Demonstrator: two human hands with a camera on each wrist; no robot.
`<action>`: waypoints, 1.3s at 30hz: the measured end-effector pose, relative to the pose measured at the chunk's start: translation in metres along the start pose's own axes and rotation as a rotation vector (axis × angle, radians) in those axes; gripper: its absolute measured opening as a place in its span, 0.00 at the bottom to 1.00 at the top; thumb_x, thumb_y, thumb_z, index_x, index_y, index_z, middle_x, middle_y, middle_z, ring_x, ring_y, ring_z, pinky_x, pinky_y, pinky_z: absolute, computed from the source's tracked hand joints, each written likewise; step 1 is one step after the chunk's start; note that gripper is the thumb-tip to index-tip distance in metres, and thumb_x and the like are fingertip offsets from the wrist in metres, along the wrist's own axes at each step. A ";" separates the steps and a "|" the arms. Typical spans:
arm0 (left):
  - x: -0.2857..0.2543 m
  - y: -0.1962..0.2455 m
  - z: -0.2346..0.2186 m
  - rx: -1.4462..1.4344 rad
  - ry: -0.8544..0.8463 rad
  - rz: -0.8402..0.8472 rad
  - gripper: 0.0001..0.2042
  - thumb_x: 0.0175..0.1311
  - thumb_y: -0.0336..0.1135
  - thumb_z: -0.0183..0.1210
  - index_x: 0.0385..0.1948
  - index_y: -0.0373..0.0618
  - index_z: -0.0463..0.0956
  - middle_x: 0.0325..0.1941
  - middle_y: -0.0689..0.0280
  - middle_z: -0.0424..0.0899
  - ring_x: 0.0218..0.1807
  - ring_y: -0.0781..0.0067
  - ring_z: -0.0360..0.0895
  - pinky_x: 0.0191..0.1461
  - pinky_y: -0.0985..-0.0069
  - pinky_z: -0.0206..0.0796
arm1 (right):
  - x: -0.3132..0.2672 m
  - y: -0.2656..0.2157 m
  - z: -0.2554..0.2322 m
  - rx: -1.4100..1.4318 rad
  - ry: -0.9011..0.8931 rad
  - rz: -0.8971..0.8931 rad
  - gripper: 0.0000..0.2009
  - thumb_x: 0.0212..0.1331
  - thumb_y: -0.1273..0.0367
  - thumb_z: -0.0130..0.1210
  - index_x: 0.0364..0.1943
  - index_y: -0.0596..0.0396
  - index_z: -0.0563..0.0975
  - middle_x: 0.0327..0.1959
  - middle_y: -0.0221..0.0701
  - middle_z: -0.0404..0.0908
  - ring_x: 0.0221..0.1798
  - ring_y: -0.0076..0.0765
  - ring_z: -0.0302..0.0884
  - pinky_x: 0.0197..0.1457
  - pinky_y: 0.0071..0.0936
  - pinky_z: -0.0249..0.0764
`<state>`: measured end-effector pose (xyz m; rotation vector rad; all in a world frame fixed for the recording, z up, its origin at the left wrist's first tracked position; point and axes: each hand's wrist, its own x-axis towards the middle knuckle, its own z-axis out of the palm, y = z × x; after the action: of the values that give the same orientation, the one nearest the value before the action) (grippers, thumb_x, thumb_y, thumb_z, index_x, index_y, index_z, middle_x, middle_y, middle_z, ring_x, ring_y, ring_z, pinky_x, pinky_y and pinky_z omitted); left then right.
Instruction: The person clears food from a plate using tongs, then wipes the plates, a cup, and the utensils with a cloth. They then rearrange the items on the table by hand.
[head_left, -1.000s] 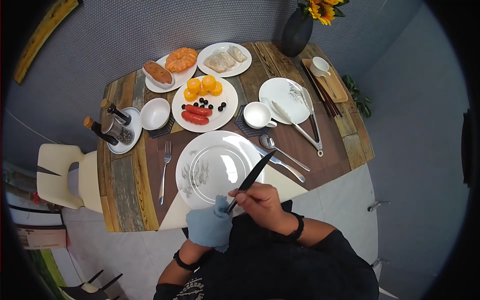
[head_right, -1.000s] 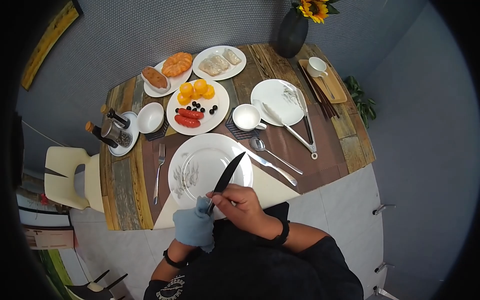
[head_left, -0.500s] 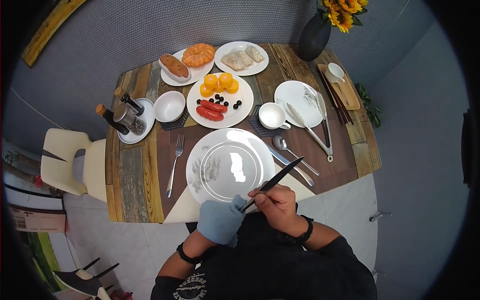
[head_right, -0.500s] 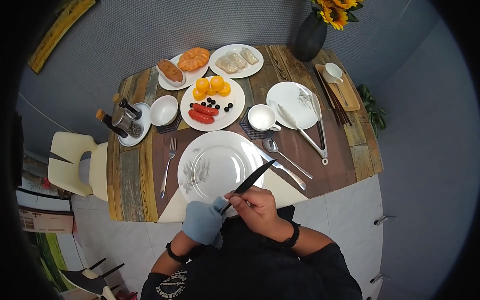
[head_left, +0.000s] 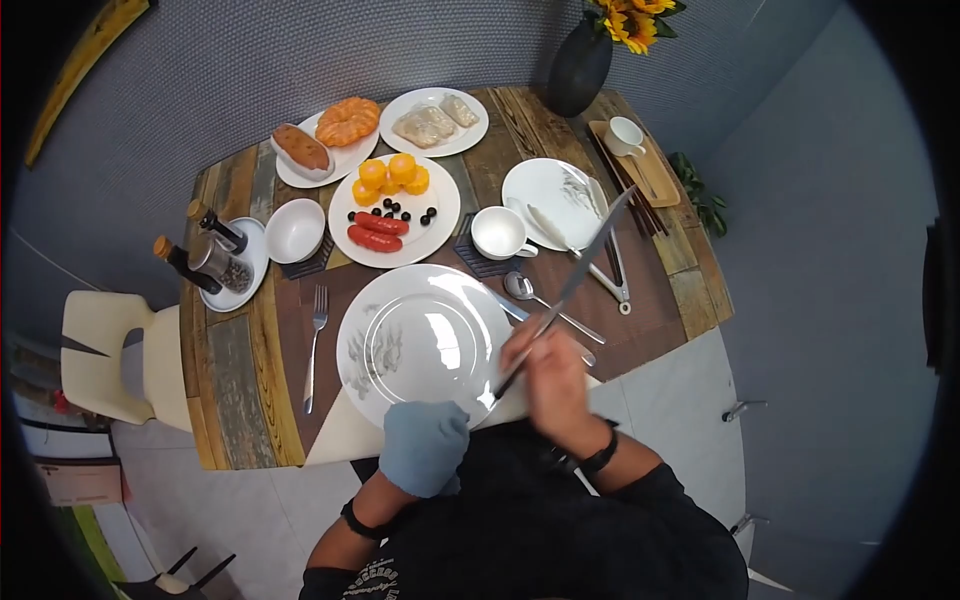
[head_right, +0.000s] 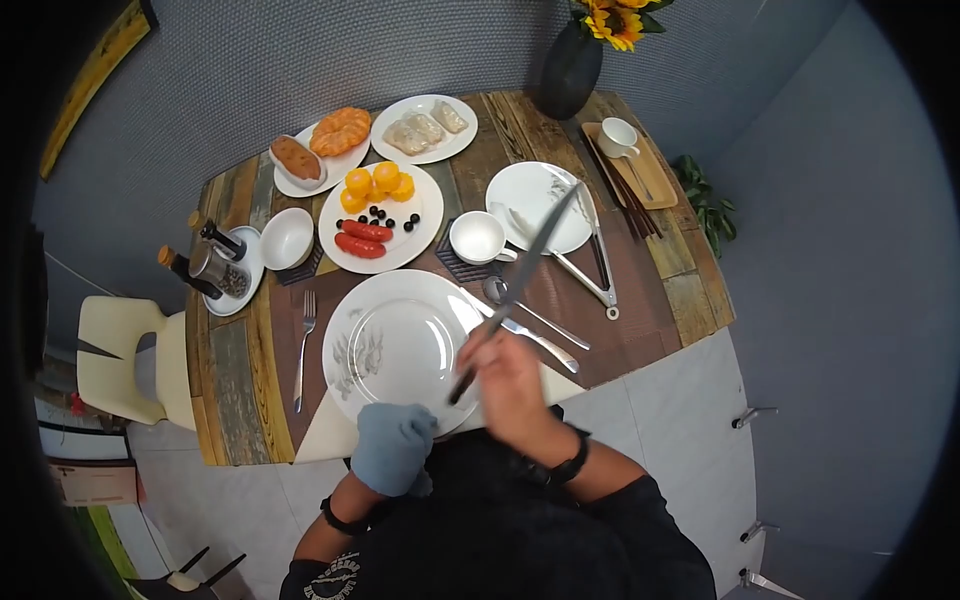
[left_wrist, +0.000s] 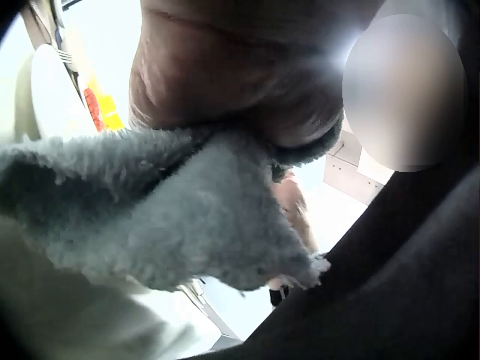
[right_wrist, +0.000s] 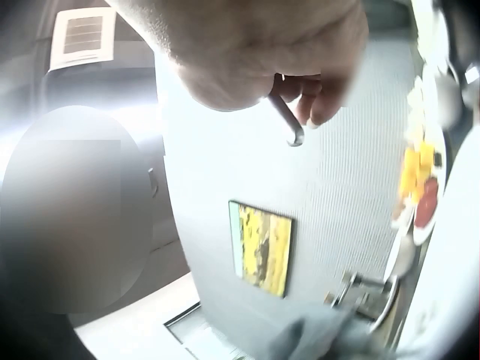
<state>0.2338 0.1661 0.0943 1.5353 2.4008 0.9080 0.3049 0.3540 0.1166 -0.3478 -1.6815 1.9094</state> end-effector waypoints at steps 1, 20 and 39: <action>-0.005 -0.005 0.000 0.060 -0.085 0.068 0.06 0.56 0.35 0.61 0.31 0.44 0.78 0.20 0.60 0.79 0.21 0.54 0.79 0.26 0.61 0.67 | 0.013 -0.011 -0.016 0.044 0.031 -0.013 0.17 0.78 0.56 0.44 0.41 0.56 0.73 0.35 0.31 0.78 0.37 0.24 0.74 0.44 0.25 0.73; -0.060 -0.020 -0.029 -1.206 0.235 -0.645 0.14 0.75 0.34 0.49 0.57 0.38 0.68 0.28 0.64 0.78 0.17 0.73 0.76 0.20 0.74 0.75 | 0.235 0.041 -0.388 -1.452 0.466 0.081 0.15 0.63 0.63 0.59 0.43 0.64 0.84 0.38 0.50 0.87 0.43 0.52 0.87 0.48 0.43 0.79; -0.041 -0.014 -0.030 -1.563 0.489 -0.841 0.24 0.71 0.38 0.55 0.62 0.32 0.64 0.27 0.64 0.77 0.21 0.63 0.82 0.28 0.66 0.80 | 0.307 0.035 -0.336 -1.699 0.252 0.063 0.14 0.56 0.65 0.61 0.43 0.57 0.86 0.43 0.51 0.86 0.48 0.56 0.85 0.52 0.46 0.80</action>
<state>0.2287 0.1146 0.1026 -0.2507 1.2591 2.1032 0.2300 0.8024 0.0752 -1.1382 -2.6302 -0.0327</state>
